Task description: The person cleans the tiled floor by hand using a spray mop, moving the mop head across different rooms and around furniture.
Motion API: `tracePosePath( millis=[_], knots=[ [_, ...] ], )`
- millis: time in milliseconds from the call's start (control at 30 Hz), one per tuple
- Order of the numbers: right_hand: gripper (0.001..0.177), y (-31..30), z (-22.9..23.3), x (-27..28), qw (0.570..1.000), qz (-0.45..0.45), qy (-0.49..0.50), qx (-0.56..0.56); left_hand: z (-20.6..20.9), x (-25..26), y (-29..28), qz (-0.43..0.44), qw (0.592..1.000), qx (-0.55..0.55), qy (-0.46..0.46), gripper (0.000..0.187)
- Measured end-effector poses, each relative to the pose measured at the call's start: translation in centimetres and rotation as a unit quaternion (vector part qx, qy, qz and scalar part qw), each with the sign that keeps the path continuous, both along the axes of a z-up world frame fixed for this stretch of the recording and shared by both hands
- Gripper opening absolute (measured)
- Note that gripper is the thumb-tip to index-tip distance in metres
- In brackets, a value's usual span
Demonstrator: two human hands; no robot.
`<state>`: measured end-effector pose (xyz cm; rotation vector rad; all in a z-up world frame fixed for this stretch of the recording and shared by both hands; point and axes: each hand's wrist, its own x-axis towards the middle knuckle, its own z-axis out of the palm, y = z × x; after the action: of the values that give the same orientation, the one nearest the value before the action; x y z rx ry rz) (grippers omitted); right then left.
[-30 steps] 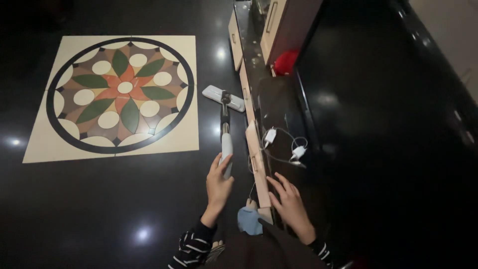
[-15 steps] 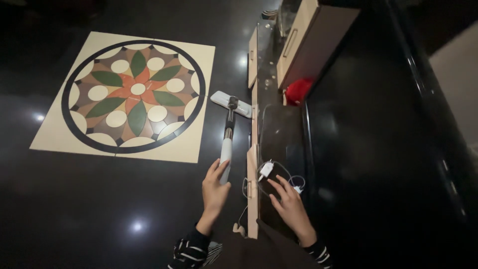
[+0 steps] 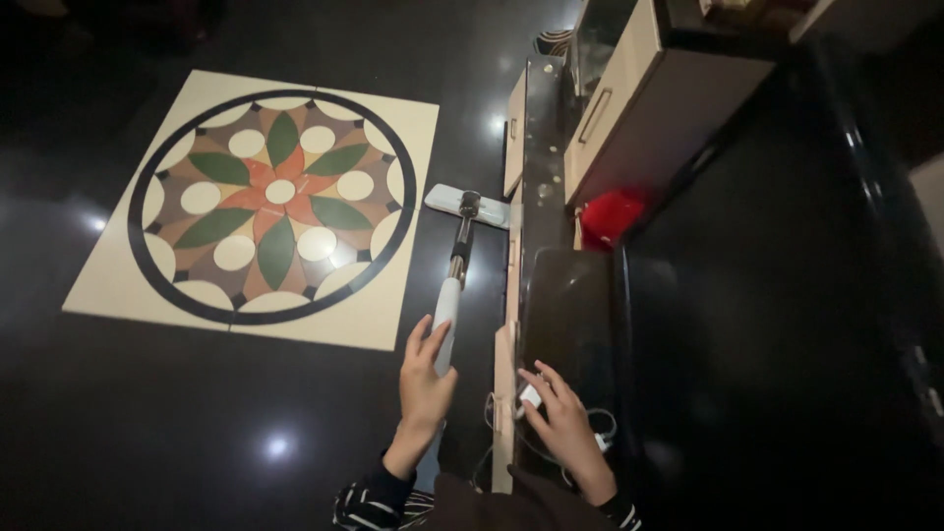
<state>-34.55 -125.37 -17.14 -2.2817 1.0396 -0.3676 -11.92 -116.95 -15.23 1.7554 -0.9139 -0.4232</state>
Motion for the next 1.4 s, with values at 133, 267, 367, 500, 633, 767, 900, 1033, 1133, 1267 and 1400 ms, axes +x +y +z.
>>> tracePosePath(
  millis=[133, 267, 367, 500, 633, 767, 900, 1033, 1133, 1267, 1400],
  knots=[
    [0.048, -3.6, -0.6, 4.7, 1.000, 0.005, 0.008, 0.008, -0.1, 4.2, -4.4, -0.029, 0.999, 0.000, -0.039, 0.074],
    [0.049, -8.1, 0.1, 9.9, 0.999, 0.018, -0.025, -0.020, -0.7, 8.7, -8.9, -0.036, 0.998, 0.024, -0.055, 0.080],
    [0.048, -11.6, 0.7, 13.2, 0.995, 0.036, -0.050, -0.074, -1.7, 11.7, -11.7, -0.048, 0.998, 0.032, -0.035, 0.076],
    [0.047, -14.4, 1.0, 16.9, 0.995, 0.023, -0.048, -0.089, -2.5, 14.8, -14.8, -0.073, 0.997, 0.006, -0.034, 0.078],
    [0.047, -15.8, 0.8, 18.7, 0.996, 0.028, -0.068, -0.045, -2.4, 16.8, -18.4, -0.081, 0.996, -0.023, -0.036, 0.076],
    [0.047, -18.7, 0.2, 20.3, 0.997, 0.035, -0.068, -0.023, -1.7, 18.4, -22.3, -0.076, 0.996, -0.027, -0.037, 0.075],
    [0.047, -23.0, -0.5, 22.0, 0.998, 0.020, -0.062, -0.008, -1.8, 20.3, -26.8, -0.076, 0.997, 0.025, 0.014, 0.075],
    [0.046, -29.1, -0.6, 24.1, 0.998, 0.031, -0.053, -0.021, -2.6, 21.8, -32.1, -0.073, 0.997, -0.005, -0.030, 0.074],
    [0.046, -34.4, 0.0, 26.0, 0.996, 0.044, -0.057, -0.044, -2.1, 23.1, -36.8, -0.069, 0.997, 0.018, -0.022, 0.075],
    [0.045, -41.6, 0.7, 27.2, 0.996, 0.043, -0.068, -0.040, -1.8, 24.7, -43.7, -0.071, 0.997, -0.015, -0.041, 0.074],
    [0.043, -49.3, 1.7, 27.5, 0.996, 0.028, -0.053, -0.062, -1.6, 25.9, -51.2, -0.057, 0.997, -0.019, -0.040, 0.075]
  ],
)
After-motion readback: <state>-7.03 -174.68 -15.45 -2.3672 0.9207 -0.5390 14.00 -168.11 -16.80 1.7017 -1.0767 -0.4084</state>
